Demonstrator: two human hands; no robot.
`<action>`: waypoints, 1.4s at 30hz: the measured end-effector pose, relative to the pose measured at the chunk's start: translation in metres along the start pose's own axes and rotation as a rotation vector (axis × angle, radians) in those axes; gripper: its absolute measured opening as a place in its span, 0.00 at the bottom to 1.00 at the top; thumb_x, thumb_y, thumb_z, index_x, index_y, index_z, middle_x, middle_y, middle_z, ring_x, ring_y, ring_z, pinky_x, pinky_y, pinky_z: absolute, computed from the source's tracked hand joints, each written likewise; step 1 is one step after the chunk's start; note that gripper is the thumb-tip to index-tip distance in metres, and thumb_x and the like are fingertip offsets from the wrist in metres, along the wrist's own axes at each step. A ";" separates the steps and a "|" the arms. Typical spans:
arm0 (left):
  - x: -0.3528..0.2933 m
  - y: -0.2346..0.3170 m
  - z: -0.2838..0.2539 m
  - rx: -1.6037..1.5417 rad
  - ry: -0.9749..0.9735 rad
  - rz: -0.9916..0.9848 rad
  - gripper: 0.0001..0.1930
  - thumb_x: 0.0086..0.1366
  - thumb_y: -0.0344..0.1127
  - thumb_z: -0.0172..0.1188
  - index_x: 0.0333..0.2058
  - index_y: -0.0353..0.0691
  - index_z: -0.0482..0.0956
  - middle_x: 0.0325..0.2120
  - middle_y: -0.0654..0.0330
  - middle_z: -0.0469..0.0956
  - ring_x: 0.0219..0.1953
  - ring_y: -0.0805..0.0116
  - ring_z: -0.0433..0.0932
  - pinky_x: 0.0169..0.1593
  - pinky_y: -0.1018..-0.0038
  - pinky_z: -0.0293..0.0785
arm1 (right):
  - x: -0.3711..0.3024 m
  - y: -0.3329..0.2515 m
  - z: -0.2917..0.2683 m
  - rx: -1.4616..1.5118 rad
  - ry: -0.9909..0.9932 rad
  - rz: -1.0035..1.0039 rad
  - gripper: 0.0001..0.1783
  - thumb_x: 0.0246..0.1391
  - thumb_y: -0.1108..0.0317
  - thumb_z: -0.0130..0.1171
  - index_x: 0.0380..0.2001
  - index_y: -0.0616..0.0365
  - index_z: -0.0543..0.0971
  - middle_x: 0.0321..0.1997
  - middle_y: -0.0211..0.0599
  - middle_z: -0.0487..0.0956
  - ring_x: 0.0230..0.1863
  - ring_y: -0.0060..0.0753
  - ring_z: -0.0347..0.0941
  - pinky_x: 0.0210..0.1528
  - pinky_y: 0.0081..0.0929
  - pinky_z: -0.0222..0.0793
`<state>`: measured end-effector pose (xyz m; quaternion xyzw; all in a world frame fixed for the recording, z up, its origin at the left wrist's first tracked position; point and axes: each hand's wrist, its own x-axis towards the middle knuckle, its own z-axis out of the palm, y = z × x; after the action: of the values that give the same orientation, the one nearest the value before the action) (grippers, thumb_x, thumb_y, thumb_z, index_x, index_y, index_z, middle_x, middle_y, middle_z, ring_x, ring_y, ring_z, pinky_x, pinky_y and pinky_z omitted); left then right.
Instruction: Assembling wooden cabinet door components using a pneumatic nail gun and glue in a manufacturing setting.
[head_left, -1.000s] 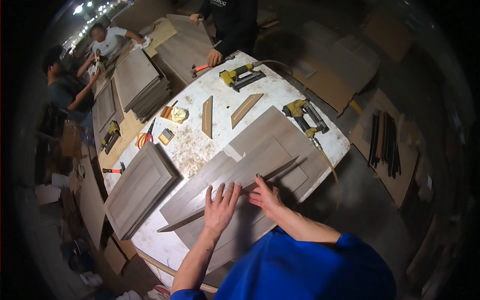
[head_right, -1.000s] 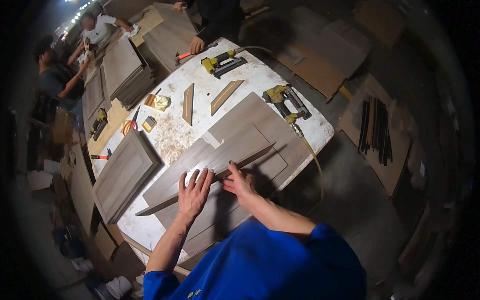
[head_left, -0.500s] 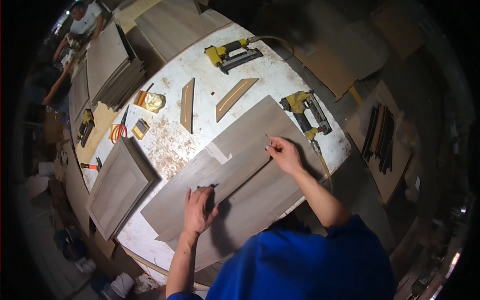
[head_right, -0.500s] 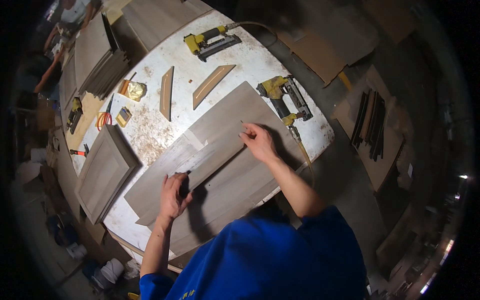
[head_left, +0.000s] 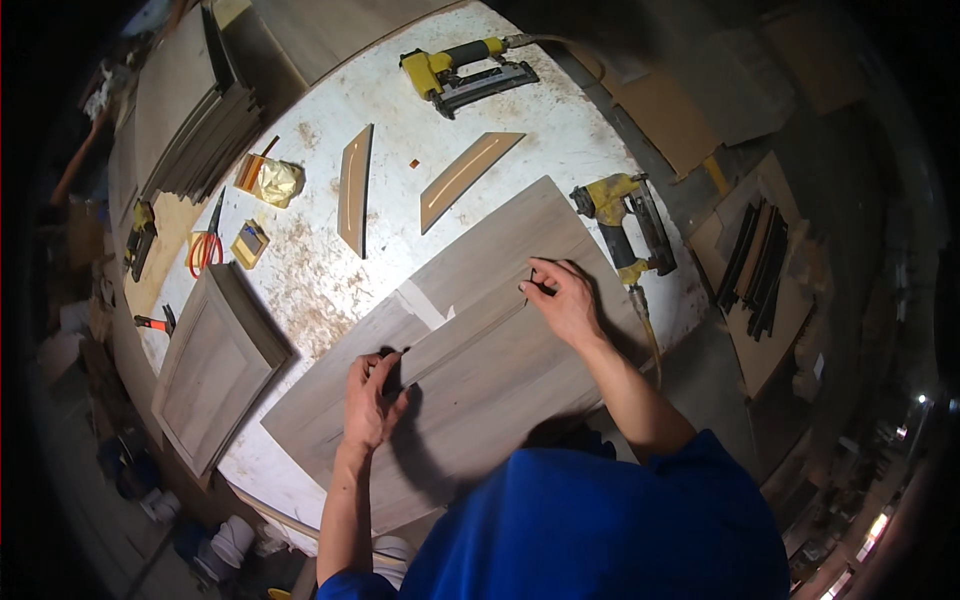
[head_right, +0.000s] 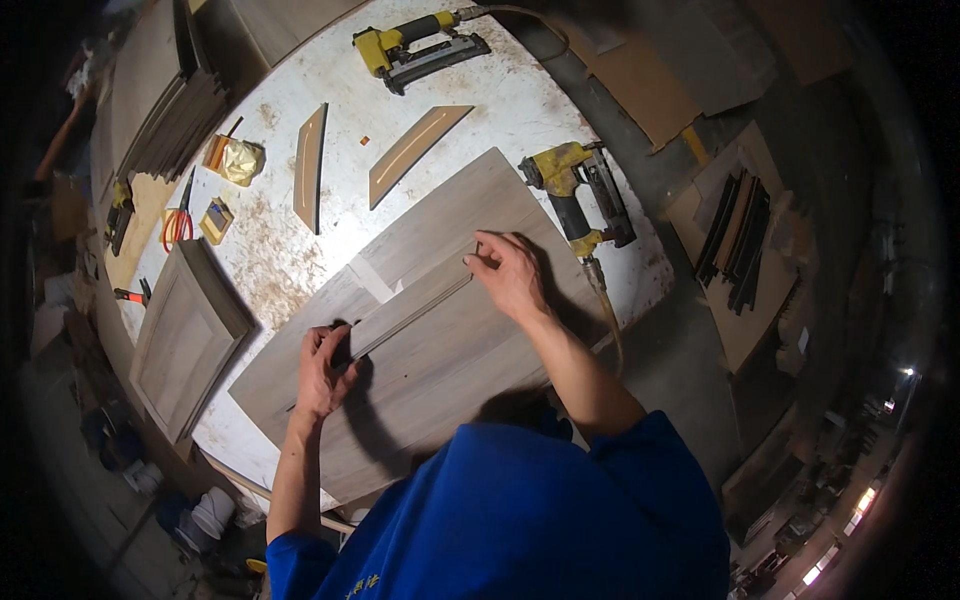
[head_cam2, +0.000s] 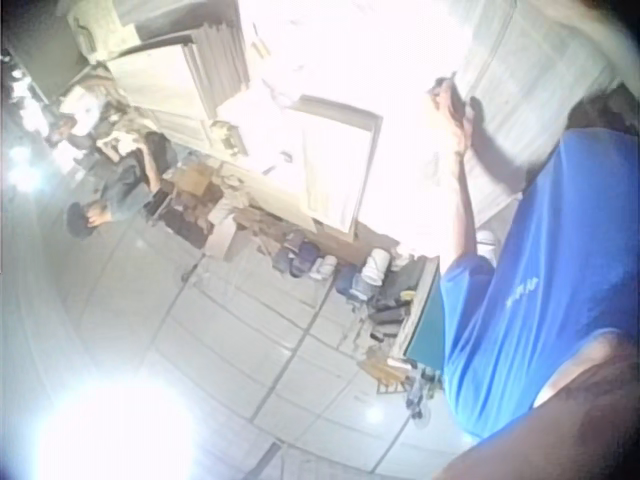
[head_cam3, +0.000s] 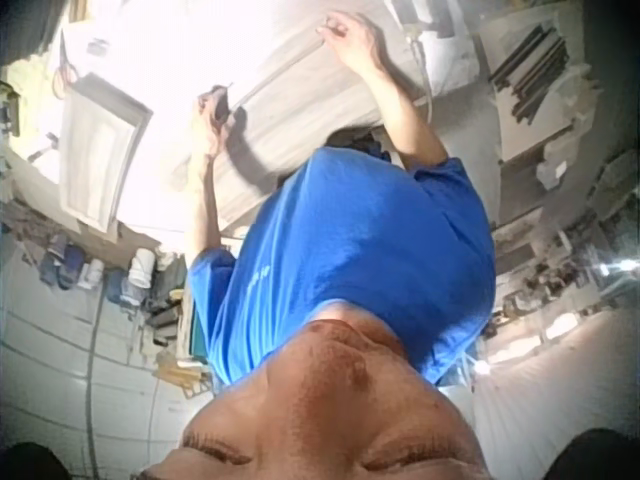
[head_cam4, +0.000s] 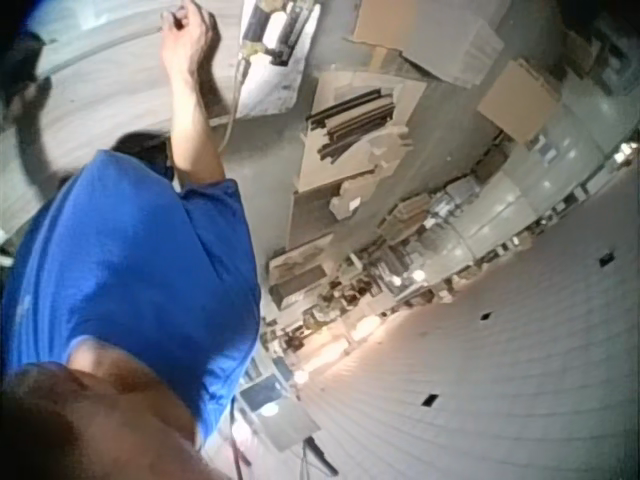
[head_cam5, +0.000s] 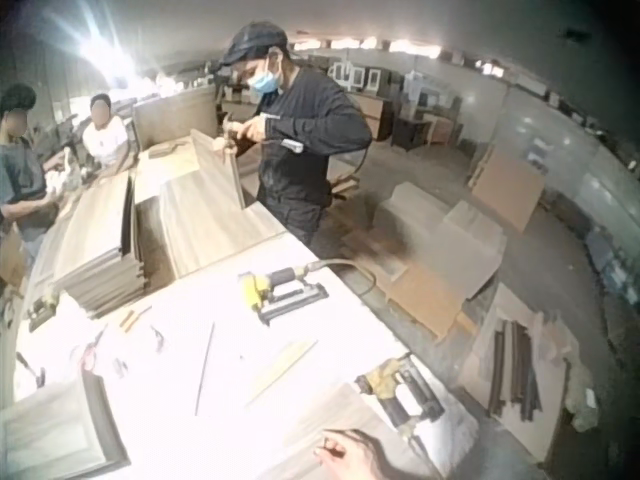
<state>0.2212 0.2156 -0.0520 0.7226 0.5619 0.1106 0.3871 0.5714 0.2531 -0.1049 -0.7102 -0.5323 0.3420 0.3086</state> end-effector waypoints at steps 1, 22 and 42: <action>0.002 -0.001 0.001 0.017 0.003 -0.023 0.30 0.52 0.31 0.70 0.56 0.43 0.76 0.46 0.49 0.71 0.50 0.45 0.70 0.55 0.57 0.69 | 0.000 0.000 0.000 -0.001 0.009 0.000 0.23 0.51 0.67 0.73 0.51 0.57 0.82 0.37 0.33 0.80 0.36 0.30 0.76 0.43 0.28 0.75; -0.005 0.008 0.000 0.244 -0.017 -0.084 0.30 0.53 0.30 0.66 0.57 0.41 0.75 0.48 0.54 0.74 0.52 0.48 0.72 0.54 0.56 0.71 | 0.008 0.003 0.005 -0.075 -0.047 -0.041 0.20 0.48 0.68 0.75 0.47 0.56 0.85 0.41 0.37 0.80 0.34 0.30 0.77 0.41 0.28 0.76; -0.157 -0.166 -0.041 -0.207 0.594 -0.655 0.19 0.61 0.39 0.71 0.47 0.34 0.81 0.39 0.47 0.85 0.42 0.55 0.84 0.48 0.66 0.79 | 0.033 0.018 -0.016 -0.015 -0.267 0.130 0.20 0.59 0.69 0.65 0.52 0.66 0.81 0.42 0.35 0.84 0.44 0.21 0.78 0.49 0.18 0.72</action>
<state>0.0221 0.1041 -0.0942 0.4012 0.8336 0.2403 0.2939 0.6010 0.2798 -0.1151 -0.6936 -0.5241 0.4488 0.2071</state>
